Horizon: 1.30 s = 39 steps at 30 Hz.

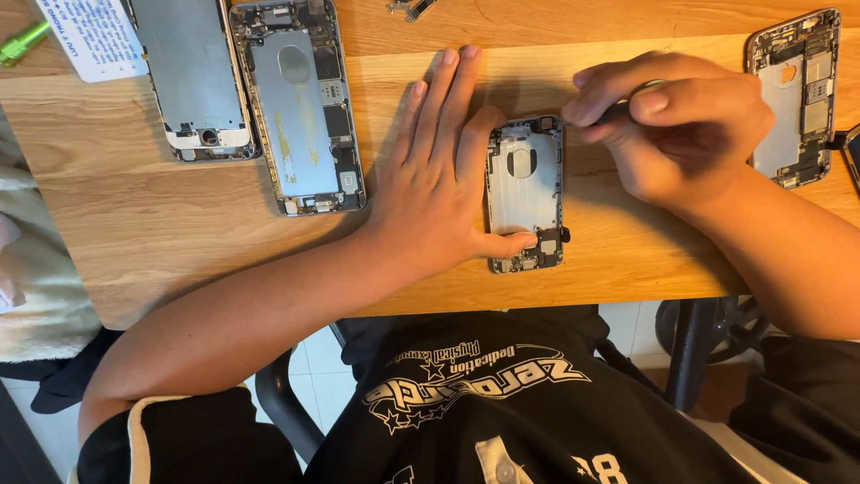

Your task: Securing a motherboard into a mobile phone chassis using a precision screwdriver.

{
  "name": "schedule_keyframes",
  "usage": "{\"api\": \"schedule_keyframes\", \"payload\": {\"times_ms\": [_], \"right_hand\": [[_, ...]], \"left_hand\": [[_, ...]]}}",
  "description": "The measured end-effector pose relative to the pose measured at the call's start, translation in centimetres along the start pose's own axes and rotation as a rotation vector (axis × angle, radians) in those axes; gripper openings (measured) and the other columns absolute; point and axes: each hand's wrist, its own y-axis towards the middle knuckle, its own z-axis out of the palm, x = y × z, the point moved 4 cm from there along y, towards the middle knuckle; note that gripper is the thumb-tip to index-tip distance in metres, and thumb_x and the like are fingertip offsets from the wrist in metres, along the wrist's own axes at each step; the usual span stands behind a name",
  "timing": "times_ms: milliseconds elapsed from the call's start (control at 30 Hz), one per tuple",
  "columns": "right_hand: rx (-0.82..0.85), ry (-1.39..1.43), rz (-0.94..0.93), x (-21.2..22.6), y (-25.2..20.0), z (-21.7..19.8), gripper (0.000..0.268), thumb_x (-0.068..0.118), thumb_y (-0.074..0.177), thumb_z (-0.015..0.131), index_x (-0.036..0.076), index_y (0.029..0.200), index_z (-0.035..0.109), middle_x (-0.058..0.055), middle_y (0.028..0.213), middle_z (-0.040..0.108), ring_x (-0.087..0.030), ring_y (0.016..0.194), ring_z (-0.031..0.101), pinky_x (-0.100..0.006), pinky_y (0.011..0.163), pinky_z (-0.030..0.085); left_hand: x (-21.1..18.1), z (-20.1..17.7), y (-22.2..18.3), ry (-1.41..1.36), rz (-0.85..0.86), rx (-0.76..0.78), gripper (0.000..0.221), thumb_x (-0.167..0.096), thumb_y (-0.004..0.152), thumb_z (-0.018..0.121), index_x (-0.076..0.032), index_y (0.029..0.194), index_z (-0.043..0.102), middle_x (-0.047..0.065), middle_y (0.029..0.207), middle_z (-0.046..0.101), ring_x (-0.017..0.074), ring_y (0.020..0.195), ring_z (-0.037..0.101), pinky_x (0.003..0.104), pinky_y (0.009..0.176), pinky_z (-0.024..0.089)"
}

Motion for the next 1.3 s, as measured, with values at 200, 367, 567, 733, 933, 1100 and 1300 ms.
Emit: {"api": "schedule_keyframes", "payload": {"times_ms": [200,367,567,733,933,1100,1300], "right_hand": [[0.071,-0.056,-0.081,-0.3,0.8,0.2,0.062,0.008,0.098,0.082,0.013,0.139,0.037,-0.031,0.114,0.054,-0.040,0.102,0.066,-0.047,0.094,0.063],[0.048,0.134,0.098,-0.1,-0.2,0.3,0.043,-0.017,0.110,0.055,0.013,0.139,0.042,-0.033,0.105,0.063,-0.041,0.098,0.073,-0.054,0.106,0.067],[0.110,0.006,0.073,0.4,2.1,0.9,0.051,-0.009,0.110,0.054,0.006,0.145,0.020,-0.037,0.128,0.038,-0.050,0.086,0.070,-0.054,0.078,0.066],[0.053,-0.049,0.149,1.0,2.0,0.7,0.054,-0.015,0.110,0.056,0.008,0.144,0.020,-0.044,0.091,0.055,-0.054,0.085,0.069,-0.053,0.073,0.058],[0.076,0.014,0.141,0.5,1.3,0.8,0.056,-0.016,0.109,0.053,0.012,0.146,0.021,-0.042,0.098,0.051,-0.052,0.084,0.068,-0.057,0.079,0.060],[0.127,-0.081,0.167,0.9,1.2,0.9,0.063,-0.012,0.110,0.058,0.013,0.153,0.019,-0.043,0.094,0.063,-0.049,0.084,0.071,-0.047,0.070,0.053],[0.088,-0.104,0.181,0.3,0.8,0.8,0.045,-0.015,0.114,0.059,-0.014,0.143,0.026,-0.042,0.101,0.064,-0.050,0.090,0.071,-0.050,0.083,0.056]], "left_hand": [[0.0,0.0,0.1,0.002,-0.019,0.035,0.123,-0.084,0.070,0.093,0.002,0.144,0.047,0.028,0.166,0.009,0.0435,0.158,0.010,0.057,0.134,0.014],[0.0,-0.1,0.1,-0.015,-0.015,0.006,0.115,-0.082,0.069,0.095,-0.001,0.139,0.052,0.029,0.165,0.014,0.0440,0.158,0.014,0.055,0.133,0.015],[0.1,0.2,-0.2,-0.007,-0.002,0.029,0.122,-0.090,0.075,0.094,0.000,0.146,0.053,0.028,0.166,0.008,0.0444,0.159,0.010,0.056,0.135,0.012],[0.0,-0.1,-0.1,0.011,0.017,0.012,0.119,-0.088,0.078,0.094,0.002,0.145,0.055,0.031,0.164,0.013,0.0471,0.157,0.015,0.056,0.134,0.013],[0.2,0.2,-0.4,0.012,0.044,0.034,0.114,-0.088,0.083,0.092,-0.002,0.150,0.061,0.033,0.165,0.007,0.0492,0.158,0.010,0.059,0.135,0.012],[0.1,-0.3,-0.1,-0.003,0.023,0.040,0.111,-0.083,0.081,0.097,-0.004,0.150,0.058,0.032,0.163,0.011,0.0472,0.156,0.013,0.058,0.134,0.016],[0.5,-0.3,0.1,-0.013,-0.020,0.057,0.115,-0.081,0.080,0.097,-0.005,0.154,0.052,0.031,0.162,0.012,0.0465,0.155,0.014,0.058,0.133,0.017]]}}
